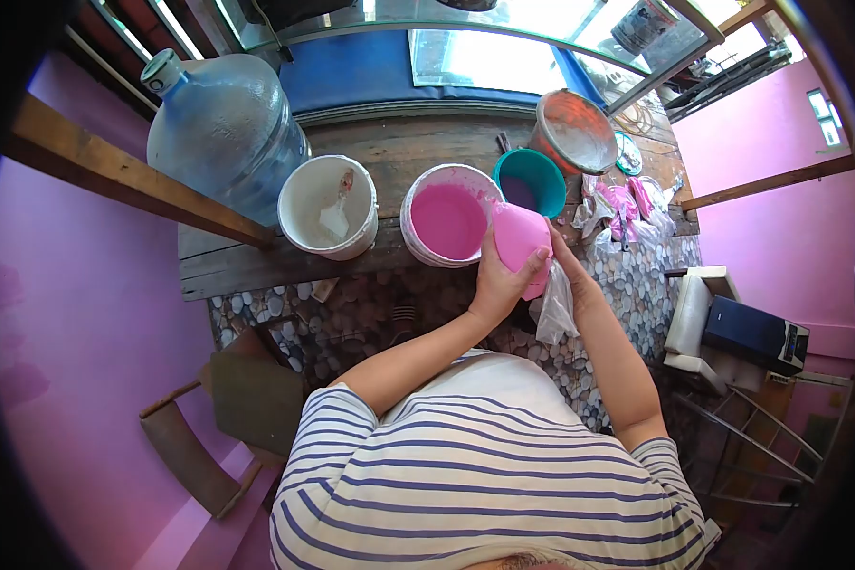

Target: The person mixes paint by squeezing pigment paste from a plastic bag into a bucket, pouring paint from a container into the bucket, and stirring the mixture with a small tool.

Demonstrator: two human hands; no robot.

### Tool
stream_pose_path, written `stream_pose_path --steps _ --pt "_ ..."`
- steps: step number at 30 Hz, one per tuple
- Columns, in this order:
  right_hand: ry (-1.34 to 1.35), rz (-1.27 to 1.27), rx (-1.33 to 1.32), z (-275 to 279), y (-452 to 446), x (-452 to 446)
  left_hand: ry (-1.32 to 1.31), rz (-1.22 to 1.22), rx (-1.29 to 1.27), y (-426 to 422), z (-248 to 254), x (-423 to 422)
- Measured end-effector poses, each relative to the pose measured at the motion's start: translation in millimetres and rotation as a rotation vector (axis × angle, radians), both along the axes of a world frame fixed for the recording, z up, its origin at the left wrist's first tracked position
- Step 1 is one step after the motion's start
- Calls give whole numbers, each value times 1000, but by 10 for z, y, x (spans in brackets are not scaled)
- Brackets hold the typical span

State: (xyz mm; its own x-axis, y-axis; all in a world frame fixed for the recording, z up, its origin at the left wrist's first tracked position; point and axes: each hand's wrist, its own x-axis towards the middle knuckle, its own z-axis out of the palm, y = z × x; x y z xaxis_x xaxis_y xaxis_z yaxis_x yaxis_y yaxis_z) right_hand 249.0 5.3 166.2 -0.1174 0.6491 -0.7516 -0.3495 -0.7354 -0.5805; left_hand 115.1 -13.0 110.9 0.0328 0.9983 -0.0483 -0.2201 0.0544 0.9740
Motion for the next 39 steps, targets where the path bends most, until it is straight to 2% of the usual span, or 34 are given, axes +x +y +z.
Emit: stream_pose_path --steps 5,8,13,14,23,31,34,39 --pt "-142 67 -14 89 154 -150 -178 25 -49 80 -133 18" --pt "-447 139 -40 206 163 -260 -231 47 -123 120 -224 44" --pt "-298 291 54 112 224 -182 -377 19 -211 134 -197 66" --pt "-352 302 101 33 226 -154 -412 31 -207 145 -181 69" --pt "-286 240 157 -104 200 -211 -527 -31 -272 191 -338 17" --pt "-361 242 153 -58 225 -209 -773 -63 -422 233 -158 7" --pt "-366 239 188 -122 285 -230 -781 -52 -449 286 -133 -36" --pt "-584 346 260 -96 357 -272 -770 -32 -507 332 -217 -59"
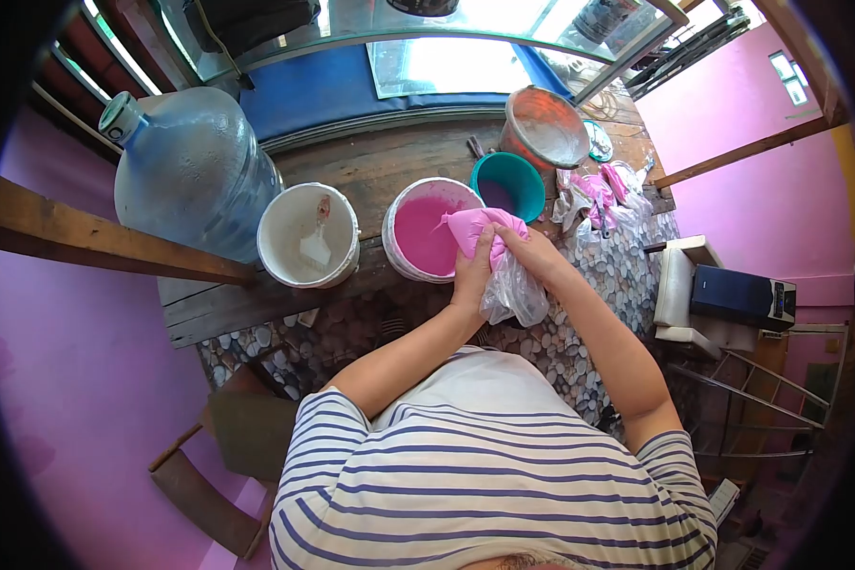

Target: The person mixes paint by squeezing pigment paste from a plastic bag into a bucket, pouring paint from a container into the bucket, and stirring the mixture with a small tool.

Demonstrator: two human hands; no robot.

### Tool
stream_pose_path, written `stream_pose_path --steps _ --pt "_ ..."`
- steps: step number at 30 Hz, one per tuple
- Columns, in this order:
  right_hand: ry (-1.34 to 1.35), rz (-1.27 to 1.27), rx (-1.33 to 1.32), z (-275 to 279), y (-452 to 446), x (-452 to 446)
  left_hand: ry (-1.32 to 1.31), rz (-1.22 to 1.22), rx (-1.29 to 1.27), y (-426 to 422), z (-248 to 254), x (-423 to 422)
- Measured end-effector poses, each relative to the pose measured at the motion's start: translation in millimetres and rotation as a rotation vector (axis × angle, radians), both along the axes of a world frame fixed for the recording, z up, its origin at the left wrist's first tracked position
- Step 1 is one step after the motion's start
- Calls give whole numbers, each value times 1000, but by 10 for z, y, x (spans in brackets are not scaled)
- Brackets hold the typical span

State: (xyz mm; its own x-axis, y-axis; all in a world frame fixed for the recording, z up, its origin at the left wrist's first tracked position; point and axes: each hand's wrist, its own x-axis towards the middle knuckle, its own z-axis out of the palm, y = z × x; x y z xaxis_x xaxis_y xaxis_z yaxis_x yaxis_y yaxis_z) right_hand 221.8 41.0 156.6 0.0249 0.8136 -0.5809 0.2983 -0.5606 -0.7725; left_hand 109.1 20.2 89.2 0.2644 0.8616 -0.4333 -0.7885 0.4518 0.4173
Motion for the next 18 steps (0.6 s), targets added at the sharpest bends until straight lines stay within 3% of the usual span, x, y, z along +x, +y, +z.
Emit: stream_pose_path --steps 3,18 --pt "-180 83 31 98 31 -38 22 -25 -28 11 -99 8" --pt "-396 198 133 154 9 -59 -13 -68 -49 26 -348 72"
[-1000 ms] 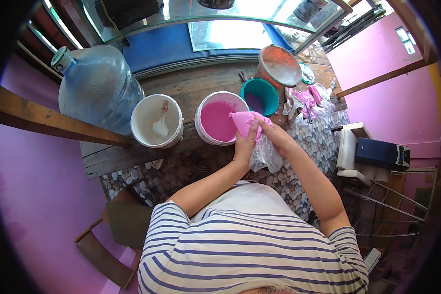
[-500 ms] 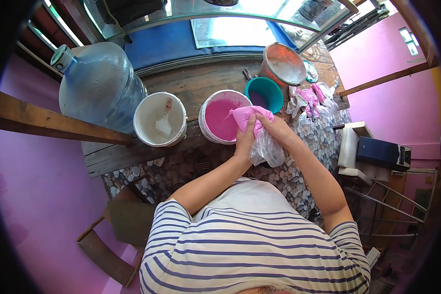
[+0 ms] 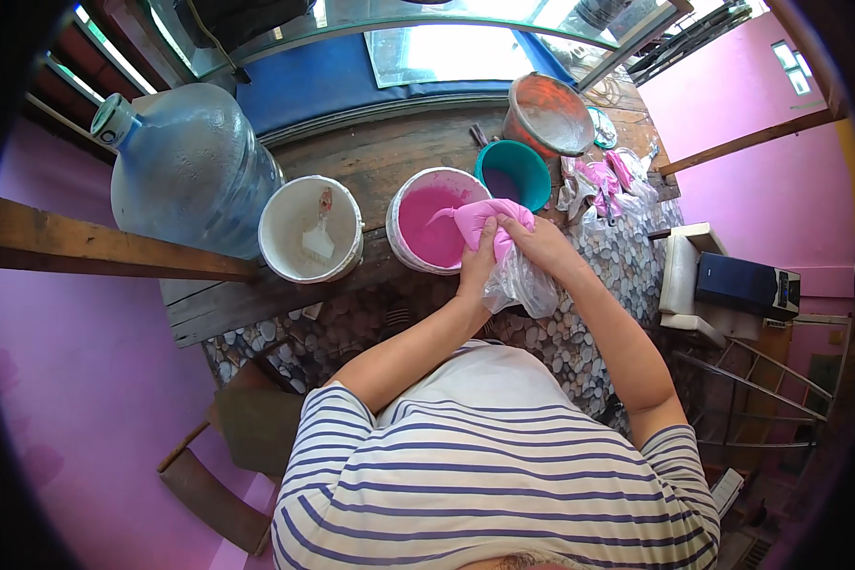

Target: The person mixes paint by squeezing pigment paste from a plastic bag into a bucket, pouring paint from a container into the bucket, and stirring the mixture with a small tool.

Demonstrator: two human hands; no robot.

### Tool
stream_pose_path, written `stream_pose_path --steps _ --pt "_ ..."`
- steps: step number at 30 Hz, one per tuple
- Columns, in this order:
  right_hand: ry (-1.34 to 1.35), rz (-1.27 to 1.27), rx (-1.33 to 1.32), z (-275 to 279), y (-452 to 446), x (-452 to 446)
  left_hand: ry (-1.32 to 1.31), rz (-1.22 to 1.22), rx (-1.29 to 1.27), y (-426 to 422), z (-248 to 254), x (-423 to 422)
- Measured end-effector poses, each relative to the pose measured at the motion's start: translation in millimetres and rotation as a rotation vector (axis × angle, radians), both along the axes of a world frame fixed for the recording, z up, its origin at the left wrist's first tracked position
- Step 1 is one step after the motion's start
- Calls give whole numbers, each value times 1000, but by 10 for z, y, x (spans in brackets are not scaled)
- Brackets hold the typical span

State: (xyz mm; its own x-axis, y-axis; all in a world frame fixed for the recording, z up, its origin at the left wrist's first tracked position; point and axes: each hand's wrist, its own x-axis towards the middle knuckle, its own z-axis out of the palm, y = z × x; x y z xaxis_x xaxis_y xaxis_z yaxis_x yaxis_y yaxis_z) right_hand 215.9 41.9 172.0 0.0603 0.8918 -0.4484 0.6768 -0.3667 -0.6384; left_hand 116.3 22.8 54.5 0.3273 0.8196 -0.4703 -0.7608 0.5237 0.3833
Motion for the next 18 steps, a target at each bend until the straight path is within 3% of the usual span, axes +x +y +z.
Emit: stream_pose_path --steps 18 --pt "-97 -50 -39 174 -80 -50 -89 -60 -47 -57 144 -37"
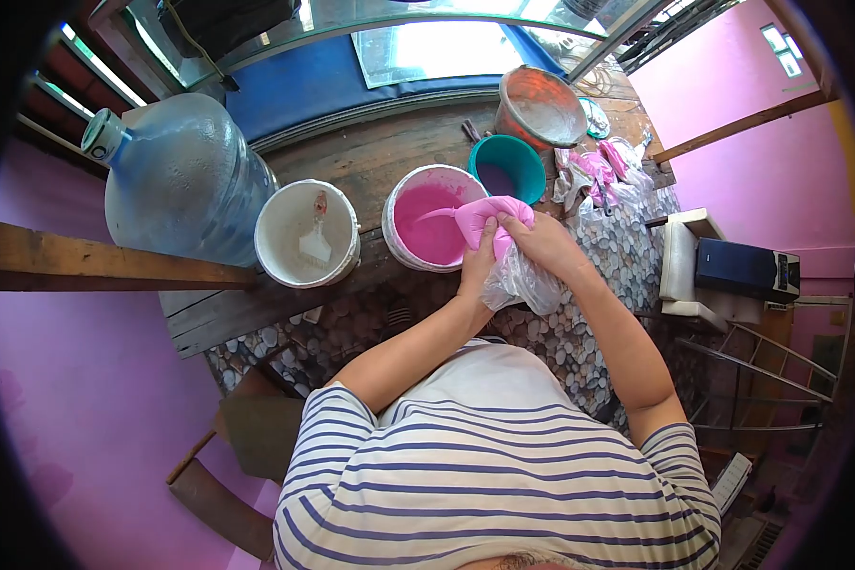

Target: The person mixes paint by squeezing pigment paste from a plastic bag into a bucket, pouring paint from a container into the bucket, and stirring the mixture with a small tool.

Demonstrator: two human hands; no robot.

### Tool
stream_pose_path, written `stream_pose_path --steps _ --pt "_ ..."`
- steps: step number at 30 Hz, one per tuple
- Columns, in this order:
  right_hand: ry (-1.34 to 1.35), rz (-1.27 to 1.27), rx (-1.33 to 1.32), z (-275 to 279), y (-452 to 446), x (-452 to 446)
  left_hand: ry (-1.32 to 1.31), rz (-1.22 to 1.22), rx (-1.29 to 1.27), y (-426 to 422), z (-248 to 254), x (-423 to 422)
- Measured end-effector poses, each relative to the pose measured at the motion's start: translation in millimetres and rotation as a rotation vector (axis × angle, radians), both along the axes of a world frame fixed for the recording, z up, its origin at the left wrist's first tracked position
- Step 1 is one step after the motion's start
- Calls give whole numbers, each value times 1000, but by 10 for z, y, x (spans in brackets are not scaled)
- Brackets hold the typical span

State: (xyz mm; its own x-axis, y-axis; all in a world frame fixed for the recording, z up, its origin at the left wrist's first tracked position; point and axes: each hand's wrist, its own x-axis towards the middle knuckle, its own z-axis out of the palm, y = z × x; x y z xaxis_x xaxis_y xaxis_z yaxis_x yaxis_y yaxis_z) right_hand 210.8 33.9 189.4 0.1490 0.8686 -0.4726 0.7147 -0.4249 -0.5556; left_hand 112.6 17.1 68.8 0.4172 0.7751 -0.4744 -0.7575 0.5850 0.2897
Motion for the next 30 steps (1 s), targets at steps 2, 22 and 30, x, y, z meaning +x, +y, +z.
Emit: stream_pose_path --steps 2,22,30 --pt "-13 -1 26 4 -19 4 -8 -7 -2 0 0 7" --pt "-146 10 27 3 3 14 20 -40 -35 16 49 20" --pt "-169 16 29 -106 5 60 20 -41 -47 6 19 24"
